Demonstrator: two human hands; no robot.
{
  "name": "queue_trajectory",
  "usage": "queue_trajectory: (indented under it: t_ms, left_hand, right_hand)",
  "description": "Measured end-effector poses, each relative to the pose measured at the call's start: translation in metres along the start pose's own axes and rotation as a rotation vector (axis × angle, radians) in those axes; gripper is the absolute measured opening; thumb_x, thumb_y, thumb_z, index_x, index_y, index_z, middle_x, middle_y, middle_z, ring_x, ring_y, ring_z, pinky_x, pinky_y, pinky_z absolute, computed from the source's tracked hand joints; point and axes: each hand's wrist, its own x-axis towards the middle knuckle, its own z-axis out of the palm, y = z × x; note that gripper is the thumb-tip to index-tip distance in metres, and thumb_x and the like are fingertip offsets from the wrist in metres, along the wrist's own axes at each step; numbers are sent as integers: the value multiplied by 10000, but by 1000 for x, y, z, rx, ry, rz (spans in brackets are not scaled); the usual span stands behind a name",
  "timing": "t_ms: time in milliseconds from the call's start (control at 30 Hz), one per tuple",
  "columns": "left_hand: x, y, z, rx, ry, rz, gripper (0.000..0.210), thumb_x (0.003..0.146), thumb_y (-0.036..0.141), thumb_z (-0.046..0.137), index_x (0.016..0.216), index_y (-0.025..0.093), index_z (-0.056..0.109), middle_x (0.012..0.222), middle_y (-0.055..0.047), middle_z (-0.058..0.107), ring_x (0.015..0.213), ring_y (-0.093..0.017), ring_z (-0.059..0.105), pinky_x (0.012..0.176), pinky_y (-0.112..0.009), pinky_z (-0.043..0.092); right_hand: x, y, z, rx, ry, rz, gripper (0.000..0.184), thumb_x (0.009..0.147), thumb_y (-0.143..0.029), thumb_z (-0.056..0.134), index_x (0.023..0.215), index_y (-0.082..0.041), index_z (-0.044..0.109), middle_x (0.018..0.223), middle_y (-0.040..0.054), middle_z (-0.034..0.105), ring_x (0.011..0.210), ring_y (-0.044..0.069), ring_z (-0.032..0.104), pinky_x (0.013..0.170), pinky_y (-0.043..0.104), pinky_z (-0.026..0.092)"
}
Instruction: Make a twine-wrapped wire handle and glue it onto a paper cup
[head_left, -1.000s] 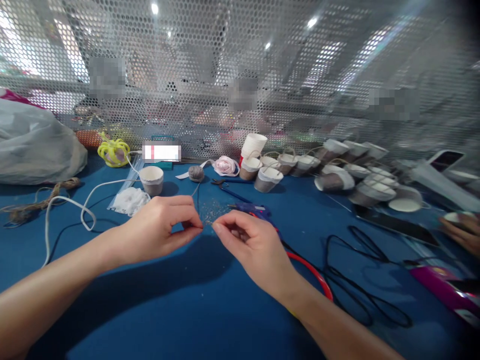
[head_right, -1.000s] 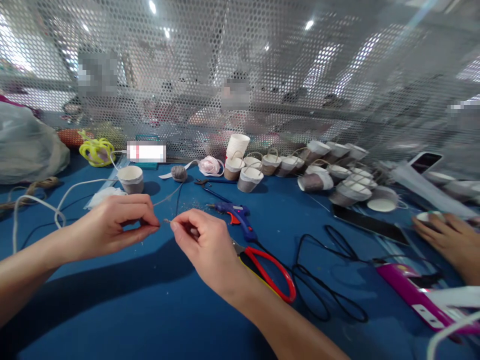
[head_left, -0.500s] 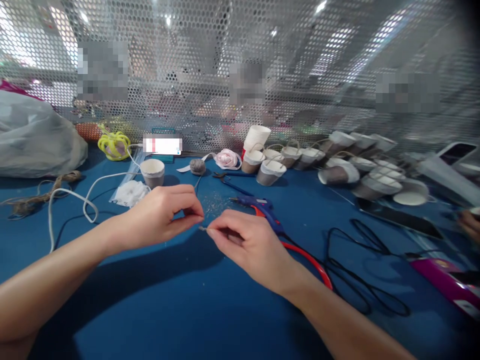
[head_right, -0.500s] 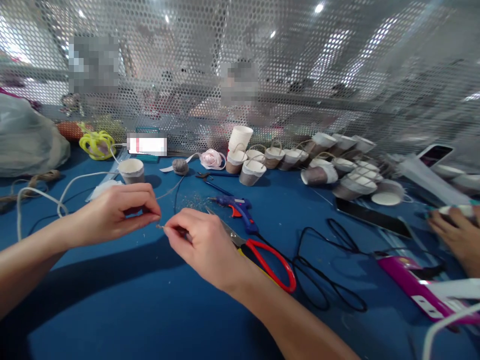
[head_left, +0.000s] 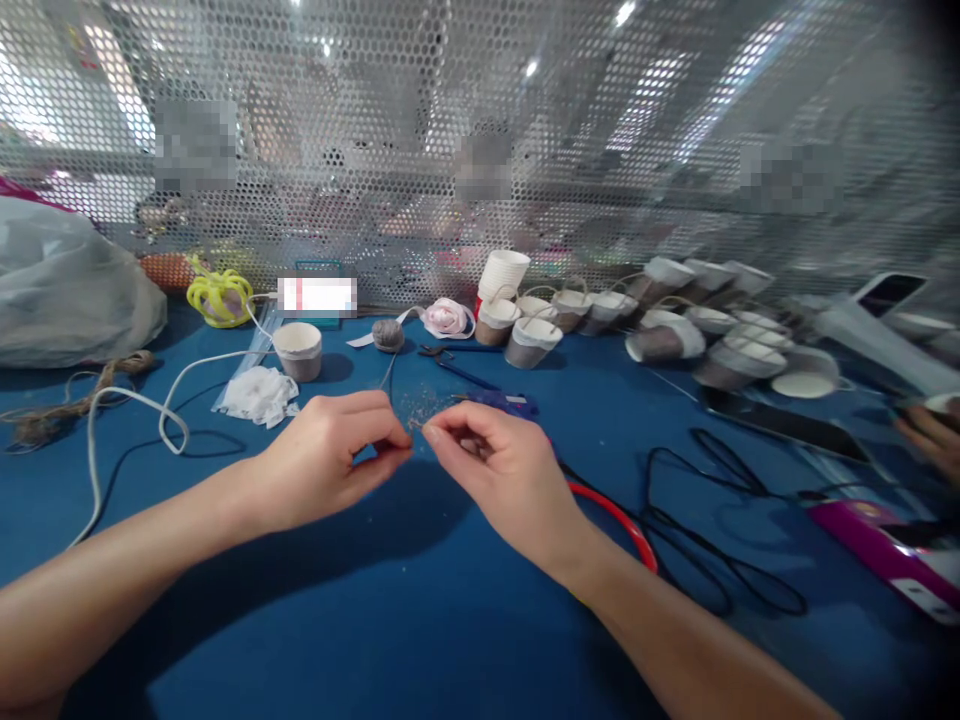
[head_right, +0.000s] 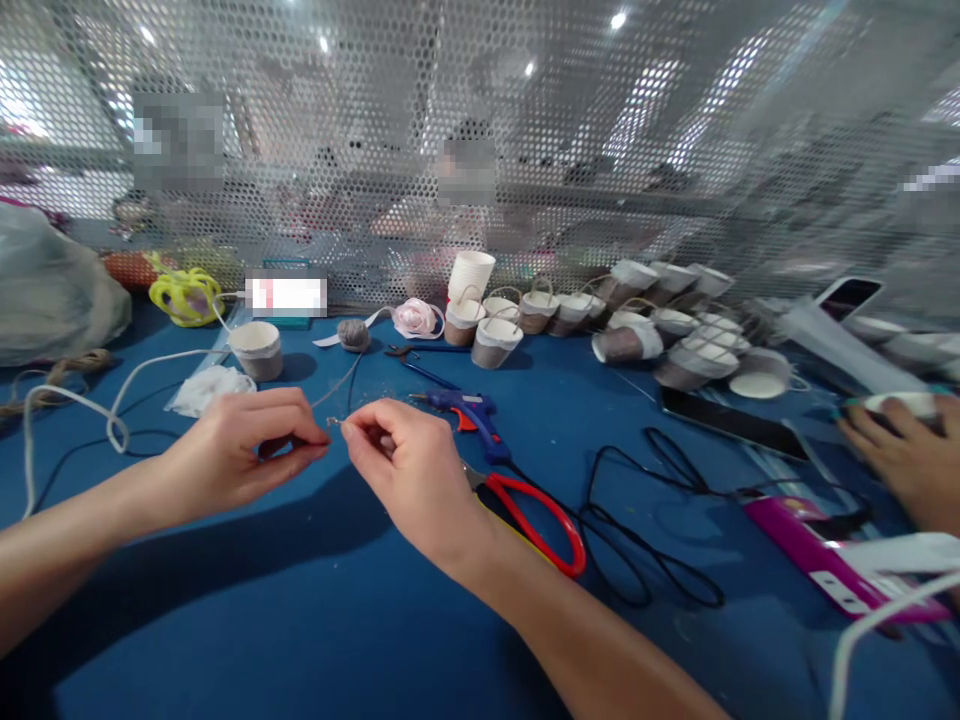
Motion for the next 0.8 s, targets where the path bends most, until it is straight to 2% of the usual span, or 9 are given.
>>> queue_trajectory:
  t_ms: [67, 167, 300, 400, 567, 700, 800]
  left_hand:
    - [-1, 3, 1, 71, -26, 51, 111, 803, 129, 476, 774, 128, 583, 697, -23, 556, 619, -85, 504, 562, -175, 394]
    - [0, 7, -3, 137, -58, 90, 129, 815, 140, 454, 772, 132, 576, 694, -23, 544, 604, -90, 489, 553, -184, 387]
    - [3, 3, -12, 101, -60, 46, 120, 801, 122, 455, 738, 130, 557, 687, -18, 534, 610, -87, 469, 563, -184, 382]
    - [6, -5, -18, 45, -74, -41, 116, 796, 127, 468, 723, 129, 558, 678, -8, 535, 599, -76, 458, 559, -179, 376]
    - [7, -13, -14, -92, -140, -117, 127, 794, 180, 501, 704, 131, 577, 652, 6, 538, 580, -64, 460, 542, -168, 370]
    - [6, -9, -2, -281, -158, -153, 147, 790, 184, 509, 673, 128, 579, 614, 15, 537, 553, -60, 456, 509, -158, 367]
    - [4, -4, 8, -352, -100, -206, 142, 788, 183, 520, 684, 121, 594, 618, 5, 557, 552, -63, 479, 506, -159, 380]
  right_hand:
    - [-1, 1, 0, -98, -3, -80, 116, 788, -150, 514, 696, -162, 584, 639, -2, 579, 563, 88, 501, 538, 202, 402]
    - [-2, 2, 0, -181, -74, -195, 137, 786, -96, 483, 714, -150, 586, 648, 7, 566, 578, 90, 492, 547, 207, 385]
    - [-2, 1, -2, -167, -173, -249, 145, 783, -92, 480, 696, -153, 579, 631, 0, 550, 557, 84, 471, 536, 205, 376]
    - [-1, -2, -3, -63, -216, -182, 141, 786, -126, 502, 679, -157, 589, 611, -8, 547, 548, 79, 470, 531, 195, 384]
    - [1, -6, -7, 203, -262, 60, 127, 784, -198, 524, 678, -162, 584, 588, -25, 539, 503, 65, 446, 457, 172, 371]
    - [3, -6, -8, 264, -174, 142, 119, 777, -234, 543, 696, -161, 592, 577, -33, 539, 490, 60, 448, 449, 167, 369]
    - [4, -4, -5, 221, -79, 133, 103, 777, -217, 541, 706, -159, 589, 608, -21, 572, 514, 71, 488, 470, 174, 392]
